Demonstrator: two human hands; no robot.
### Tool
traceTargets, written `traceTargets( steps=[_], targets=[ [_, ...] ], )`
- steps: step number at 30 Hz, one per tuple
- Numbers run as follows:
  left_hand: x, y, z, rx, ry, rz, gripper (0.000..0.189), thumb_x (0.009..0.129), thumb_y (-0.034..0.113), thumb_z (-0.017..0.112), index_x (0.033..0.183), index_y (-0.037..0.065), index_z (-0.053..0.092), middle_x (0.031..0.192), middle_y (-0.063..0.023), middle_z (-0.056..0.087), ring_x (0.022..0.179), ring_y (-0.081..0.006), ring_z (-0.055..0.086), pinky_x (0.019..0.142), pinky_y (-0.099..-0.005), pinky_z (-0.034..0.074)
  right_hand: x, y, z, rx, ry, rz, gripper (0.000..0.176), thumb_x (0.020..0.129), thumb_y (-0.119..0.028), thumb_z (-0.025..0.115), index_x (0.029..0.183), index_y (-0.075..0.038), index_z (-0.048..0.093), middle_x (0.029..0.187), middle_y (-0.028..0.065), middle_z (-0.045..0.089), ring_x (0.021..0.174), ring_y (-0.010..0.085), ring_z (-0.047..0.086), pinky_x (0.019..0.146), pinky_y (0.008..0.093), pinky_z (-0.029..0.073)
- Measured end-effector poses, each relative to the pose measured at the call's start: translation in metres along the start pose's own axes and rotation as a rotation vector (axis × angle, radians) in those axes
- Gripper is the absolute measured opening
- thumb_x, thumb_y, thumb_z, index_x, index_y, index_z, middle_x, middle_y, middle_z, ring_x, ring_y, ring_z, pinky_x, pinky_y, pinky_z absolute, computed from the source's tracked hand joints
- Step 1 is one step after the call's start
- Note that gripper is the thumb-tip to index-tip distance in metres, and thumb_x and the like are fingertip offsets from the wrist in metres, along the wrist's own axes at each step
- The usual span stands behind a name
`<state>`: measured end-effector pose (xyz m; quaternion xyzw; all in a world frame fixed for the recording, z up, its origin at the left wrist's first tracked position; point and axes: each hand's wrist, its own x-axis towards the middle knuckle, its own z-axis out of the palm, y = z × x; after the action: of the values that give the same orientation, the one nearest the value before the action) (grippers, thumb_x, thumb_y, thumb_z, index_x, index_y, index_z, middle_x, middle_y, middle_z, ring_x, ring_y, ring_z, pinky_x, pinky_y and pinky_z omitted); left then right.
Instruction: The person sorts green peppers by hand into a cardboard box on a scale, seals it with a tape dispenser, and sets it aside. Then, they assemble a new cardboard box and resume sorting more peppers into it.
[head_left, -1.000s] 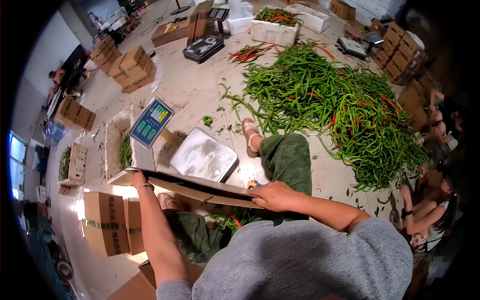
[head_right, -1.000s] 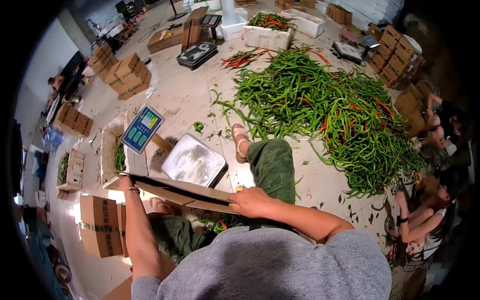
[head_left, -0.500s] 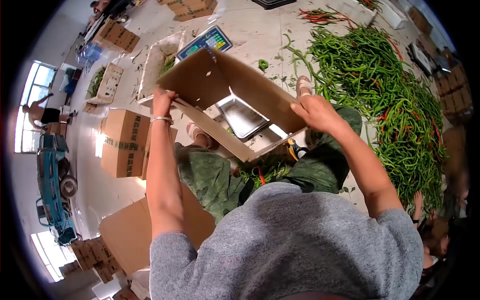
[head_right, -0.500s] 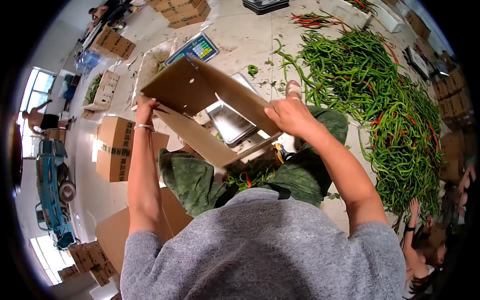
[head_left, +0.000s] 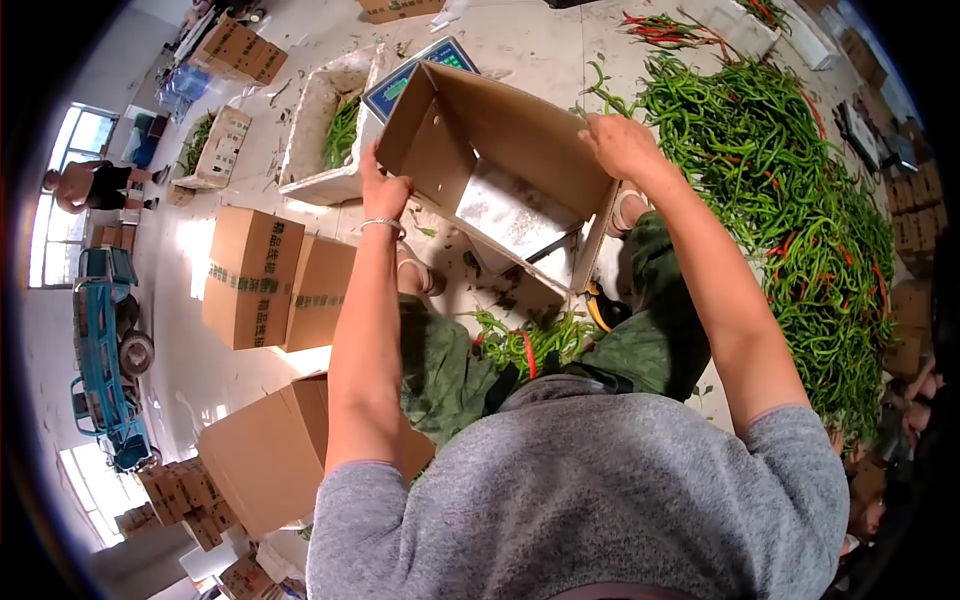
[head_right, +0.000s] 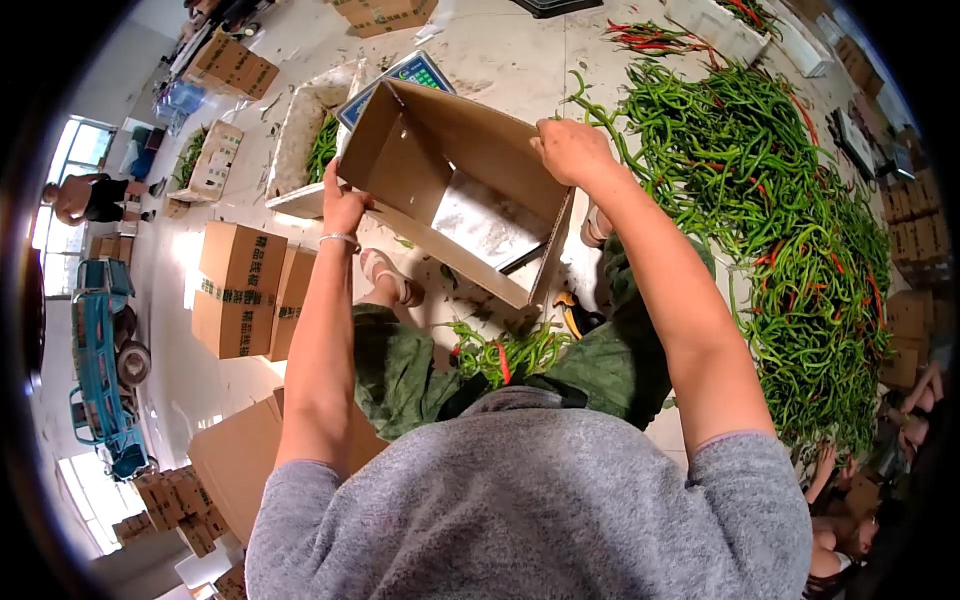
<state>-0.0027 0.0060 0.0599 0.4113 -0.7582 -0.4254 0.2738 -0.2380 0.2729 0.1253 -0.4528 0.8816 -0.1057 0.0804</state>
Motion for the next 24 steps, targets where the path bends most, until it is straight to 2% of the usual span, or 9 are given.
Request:
traceTargets(
  steps=[4,8,11,14,16,18,19,22,24],
  targets=[
    [-0.012,0.052,0.01,0.871,0.319,0.381,0.047,0.066,-0.001,0.052,0.111,0.009,0.057,0.136,-0.015,0.043,0.124,-0.0388,0.037,0.104,-0.0407,0.032,0.008,0.011,0.006,0.118,0.065,0.05,0.03,0.092,-0.033,0.047,0.106,-0.008,0.056,0.093,0.0163,0.064,0.092,0.0351,0.06,0.079,0.0449,0.047],
    [0.014,0.051,-0.003,0.702,-0.454,0.614,0.034,0.066,-0.004,0.048,0.091,0.012,0.064,0.13,-0.0033,0.052,0.106,-0.0288,0.056,0.086,-0.0343,0.045,0.005,0.009,-0.001,0.189,-0.005,0.091,0.035,0.092,-0.034,0.045,0.117,-0.012,0.054,0.103,0.0161,0.063,0.097,0.0353,0.058,0.082,0.0445,0.046],
    [0.027,0.06,-0.001,0.813,-0.729,0.422,0.018,0.072,0.002,0.049,0.075,0.009,0.066,0.137,-0.0013,0.047,0.105,-0.0254,0.057,0.086,-0.0333,0.046,0.008,0.016,0.019,0.268,0.216,0.018,0.037,0.091,-0.033,0.048,0.12,-0.01,0.053,0.104,0.0142,0.063,0.097,0.034,0.059,0.083,0.0417,0.045],
    [0.026,0.08,0.004,0.905,-0.903,0.351,0.024,0.075,0.007,0.047,0.079,0.012,0.069,0.137,0.0035,0.046,0.104,-0.021,0.058,0.087,-0.031,0.046,-0.005,0.008,0.01,0.142,0.818,-0.336,0.038,0.086,-0.031,0.055,0.116,-0.008,0.055,0.102,0.0138,0.063,0.094,0.0329,0.059,0.083,0.0391,0.044],
    [0.029,0.087,0.006,0.923,-0.95,0.298,0.024,0.075,0.007,0.047,0.08,0.013,0.07,0.137,0.0036,0.046,0.104,-0.0203,0.059,0.087,-0.0307,0.046,-0.033,-0.003,0.011,0.365,0.822,-0.541,0.025,0.08,-0.031,0.062,0.092,-0.009,0.065,0.087,0.0099,0.065,0.082,0.0275,0.061,0.078,0.0356,0.044],
    [0.033,0.085,0.012,0.969,-1.008,0.194,0.026,0.076,0.008,0.048,0.086,0.013,0.071,0.128,0.0017,0.054,0.104,-0.0192,0.059,0.087,-0.0285,0.045,-0.061,-0.006,0.023,0.311,0.415,-0.7,0.023,0.077,-0.032,0.065,0.066,-0.012,0.063,0.069,0.0049,0.062,0.067,0.0233,0.059,0.07,0.0345,0.044],
    [0.031,0.092,0.012,0.952,-1.044,0.15,0.025,0.076,0.009,0.049,0.088,0.011,0.071,0.123,-0.0003,0.059,0.105,-0.0185,0.059,0.088,-0.0276,0.044,-0.061,-0.008,0.028,0.338,0.49,-0.671,0.034,0.078,-0.035,0.065,0.051,-0.015,0.057,0.054,0.0021,0.055,0.055,0.0212,0.054,0.063,0.0335,0.042],
    [0.055,0.055,0.016,0.82,-1.135,0.274,0.023,0.08,0.02,0.053,0.091,0.015,0.073,0.114,0.0046,0.064,0.1,-0.019,0.061,0.085,-0.0284,0.047,-0.014,-0.009,0.033,0.128,0.364,-0.56,0.039,0.082,-0.041,0.06,0.055,-0.013,0.062,0.055,0.0078,0.058,0.055,0.0253,0.055,0.06,0.0337,0.041],
    [0.062,0.064,0.02,0.875,-1.069,0.229,0.023,0.079,0.021,0.055,0.091,0.012,0.073,0.113,0.0023,0.065,0.1,-0.0196,0.061,0.084,-0.0286,0.047,0.007,-0.046,0.02,-0.071,-0.068,-0.391,0.047,0.085,-0.048,0.055,0.059,-0.009,0.066,0.062,0.0134,0.062,0.063,0.0292,0.061,0.062,0.0346,0.045]
  ],
)
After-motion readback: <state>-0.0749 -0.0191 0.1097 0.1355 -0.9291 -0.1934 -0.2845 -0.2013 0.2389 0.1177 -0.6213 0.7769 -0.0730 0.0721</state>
